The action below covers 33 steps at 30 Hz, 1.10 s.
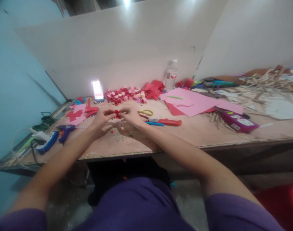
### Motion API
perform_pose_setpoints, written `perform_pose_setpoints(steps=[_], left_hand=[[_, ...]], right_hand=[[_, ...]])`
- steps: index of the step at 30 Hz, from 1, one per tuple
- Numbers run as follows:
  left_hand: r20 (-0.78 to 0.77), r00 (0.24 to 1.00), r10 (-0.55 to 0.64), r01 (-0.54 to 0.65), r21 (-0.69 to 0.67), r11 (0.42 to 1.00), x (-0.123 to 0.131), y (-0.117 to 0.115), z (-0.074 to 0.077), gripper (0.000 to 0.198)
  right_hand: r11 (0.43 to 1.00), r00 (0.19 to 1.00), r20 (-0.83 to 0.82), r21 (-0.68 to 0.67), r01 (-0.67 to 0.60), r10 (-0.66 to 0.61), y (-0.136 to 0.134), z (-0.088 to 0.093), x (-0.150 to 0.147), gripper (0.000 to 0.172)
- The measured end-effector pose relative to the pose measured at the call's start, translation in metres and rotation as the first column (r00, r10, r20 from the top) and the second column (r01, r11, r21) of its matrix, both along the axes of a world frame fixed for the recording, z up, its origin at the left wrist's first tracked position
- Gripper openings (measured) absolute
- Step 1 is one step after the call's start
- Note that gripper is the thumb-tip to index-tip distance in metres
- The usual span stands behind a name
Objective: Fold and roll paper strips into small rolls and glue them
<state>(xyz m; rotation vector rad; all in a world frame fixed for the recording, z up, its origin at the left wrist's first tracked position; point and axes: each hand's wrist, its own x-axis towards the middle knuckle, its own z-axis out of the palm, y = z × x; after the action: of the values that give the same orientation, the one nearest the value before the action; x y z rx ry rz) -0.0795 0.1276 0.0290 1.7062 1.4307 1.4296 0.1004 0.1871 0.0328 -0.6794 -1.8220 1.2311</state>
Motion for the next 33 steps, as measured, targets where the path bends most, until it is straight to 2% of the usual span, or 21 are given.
perform_pose_setpoints(steps=[3, 6, 12, 16, 20, 28, 33], left_hand=[[0.004, 1.000, -0.009, 0.009, 0.018, 1.000, 0.001, -0.001, 0.001, 0.011], [-0.053, 0.998, 0.015, -0.013, 0.041, 0.999, 0.004, -0.004, 0.002, 0.012], [-0.284, 0.956, 0.078, -0.051, 0.102, 0.994, 0.006, -0.011, 0.004, 0.016], [-0.443, 0.884, 0.146, -0.075, 0.174, 0.982, 0.004, -0.012, 0.005, 0.012], [-0.558, 0.812, 0.174, -0.049, 0.231, 0.972, 0.000, -0.010, 0.003, 0.013], [-0.605, 0.776, 0.176, -0.023, 0.252, 0.968, -0.001, -0.010, 0.002, 0.021], [-0.566, 0.804, 0.181, -0.042, 0.250, 0.967, 0.003, -0.013, 0.005, 0.020]], right_hand=[[0.982, 0.996, -0.089, -0.182, -0.045, 0.029, 0.003, -0.001, 0.000, 0.010], [0.964, 0.992, -0.122, -0.255, -0.068, 0.038, 0.004, -0.002, 0.000, 0.008], [0.963, 0.991, -0.121, -0.257, -0.081, 0.051, 0.003, -0.003, -0.001, 0.007], [0.970, 0.994, -0.092, -0.233, -0.071, 0.051, 0.005, -0.004, 0.001, 0.006], [0.979, 0.998, -0.049, -0.197, -0.049, 0.040, 0.009, -0.005, 0.001, 0.006], [0.975, 0.997, -0.051, -0.212, -0.068, 0.059, 0.006, -0.002, 0.002, 0.004], [0.947, 0.993, -0.096, -0.305, -0.101, 0.075, 0.004, -0.001, 0.002, 0.004]])
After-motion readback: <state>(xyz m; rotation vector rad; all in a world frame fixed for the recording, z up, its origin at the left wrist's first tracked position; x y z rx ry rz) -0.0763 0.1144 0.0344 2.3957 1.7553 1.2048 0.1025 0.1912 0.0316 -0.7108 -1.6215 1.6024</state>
